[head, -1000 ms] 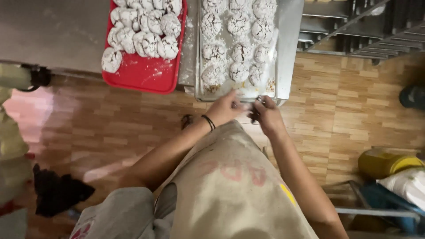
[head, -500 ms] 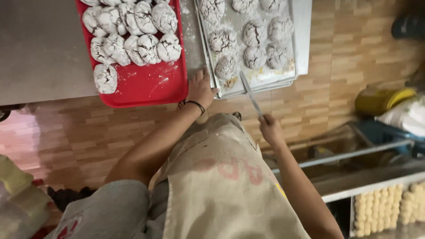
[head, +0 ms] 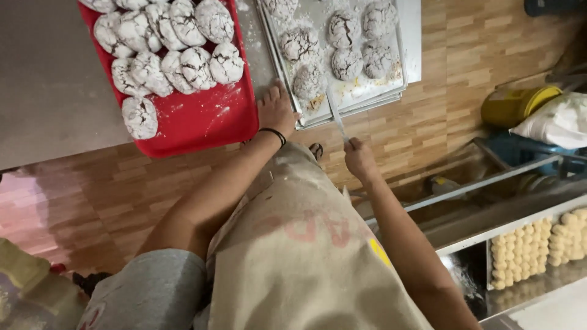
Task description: Transferring powdered pastries from a baking sheet to a red plastic tray and organizing them in rows.
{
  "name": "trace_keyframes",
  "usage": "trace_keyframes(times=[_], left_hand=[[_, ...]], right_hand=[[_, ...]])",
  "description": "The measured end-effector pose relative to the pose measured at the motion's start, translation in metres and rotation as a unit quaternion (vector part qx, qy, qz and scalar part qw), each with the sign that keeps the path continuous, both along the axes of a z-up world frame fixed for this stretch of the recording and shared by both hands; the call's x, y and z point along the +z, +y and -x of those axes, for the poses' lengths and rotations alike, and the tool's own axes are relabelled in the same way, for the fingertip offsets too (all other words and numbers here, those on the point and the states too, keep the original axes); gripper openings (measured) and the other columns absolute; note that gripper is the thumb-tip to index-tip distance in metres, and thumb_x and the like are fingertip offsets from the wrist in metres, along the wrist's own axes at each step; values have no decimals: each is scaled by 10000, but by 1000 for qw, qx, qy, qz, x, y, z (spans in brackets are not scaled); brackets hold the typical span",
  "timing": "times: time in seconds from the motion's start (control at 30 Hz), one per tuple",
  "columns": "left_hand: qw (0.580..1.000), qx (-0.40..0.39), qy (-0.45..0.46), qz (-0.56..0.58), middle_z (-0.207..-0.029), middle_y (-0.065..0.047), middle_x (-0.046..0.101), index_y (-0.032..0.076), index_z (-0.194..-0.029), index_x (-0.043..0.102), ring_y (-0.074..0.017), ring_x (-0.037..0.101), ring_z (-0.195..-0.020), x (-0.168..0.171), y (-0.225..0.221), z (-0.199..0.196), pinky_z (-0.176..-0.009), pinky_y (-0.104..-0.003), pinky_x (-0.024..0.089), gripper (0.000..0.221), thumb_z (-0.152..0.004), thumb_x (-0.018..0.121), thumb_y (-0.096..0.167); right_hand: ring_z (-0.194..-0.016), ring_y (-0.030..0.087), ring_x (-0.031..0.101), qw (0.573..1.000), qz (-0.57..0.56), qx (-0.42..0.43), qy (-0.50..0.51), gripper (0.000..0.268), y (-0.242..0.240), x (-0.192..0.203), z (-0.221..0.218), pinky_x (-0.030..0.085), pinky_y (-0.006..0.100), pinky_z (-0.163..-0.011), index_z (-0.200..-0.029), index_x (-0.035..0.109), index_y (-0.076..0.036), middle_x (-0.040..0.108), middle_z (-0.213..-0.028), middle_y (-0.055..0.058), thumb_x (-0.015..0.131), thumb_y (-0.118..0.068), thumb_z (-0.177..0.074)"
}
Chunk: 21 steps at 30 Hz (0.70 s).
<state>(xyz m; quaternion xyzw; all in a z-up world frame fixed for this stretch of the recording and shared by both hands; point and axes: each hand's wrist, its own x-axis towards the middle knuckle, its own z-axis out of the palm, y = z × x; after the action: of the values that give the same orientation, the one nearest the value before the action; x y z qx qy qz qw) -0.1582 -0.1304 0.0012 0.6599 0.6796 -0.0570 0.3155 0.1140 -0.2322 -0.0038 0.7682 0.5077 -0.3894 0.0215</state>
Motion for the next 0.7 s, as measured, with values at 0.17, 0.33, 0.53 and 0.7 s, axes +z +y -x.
trace_keyframes(times=[0.17,0.33,0.53,0.7], left_hand=[[999,-2,1,33,-1394,-160,473,-35,-1584,193,-323,502,-1287,14,9,5,-1021,-453,428,993,-938,716,507],[999,23,-1,35,-1423,-165,472,-27,-1593,195,-330,505,-1306,23,11,5,-1036,-474,428,1006,-919,744,479],[998,27,1,54,-1430,-173,460,-27,-1590,207,-350,500,-1321,21,18,2,-1053,-500,419,1016,-900,759,476],[997,35,6,67,-1439,-171,441,-26,-1595,197,-350,492,-1337,23,19,-1,-1064,-500,407,1021,-901,759,469]], right_hand=[[-1048,395,712,998,21,-54,-4,382,-13,17,-7,553,524,-867,-1175,711,-162,758,-998,156,639,-477,-970],[-1035,431,687,997,-9,-79,-13,345,-23,69,-15,517,547,-850,-1270,635,-176,720,-964,222,604,-424,-1032],[-1012,388,702,998,-41,-6,-44,274,-20,39,-43,558,495,-846,-1198,694,-245,720,-967,166,679,-423,-991],[-980,403,705,999,-18,34,-18,285,-10,31,-56,558,537,-854,-1206,729,-195,732,-935,150,566,-356,-1036]])
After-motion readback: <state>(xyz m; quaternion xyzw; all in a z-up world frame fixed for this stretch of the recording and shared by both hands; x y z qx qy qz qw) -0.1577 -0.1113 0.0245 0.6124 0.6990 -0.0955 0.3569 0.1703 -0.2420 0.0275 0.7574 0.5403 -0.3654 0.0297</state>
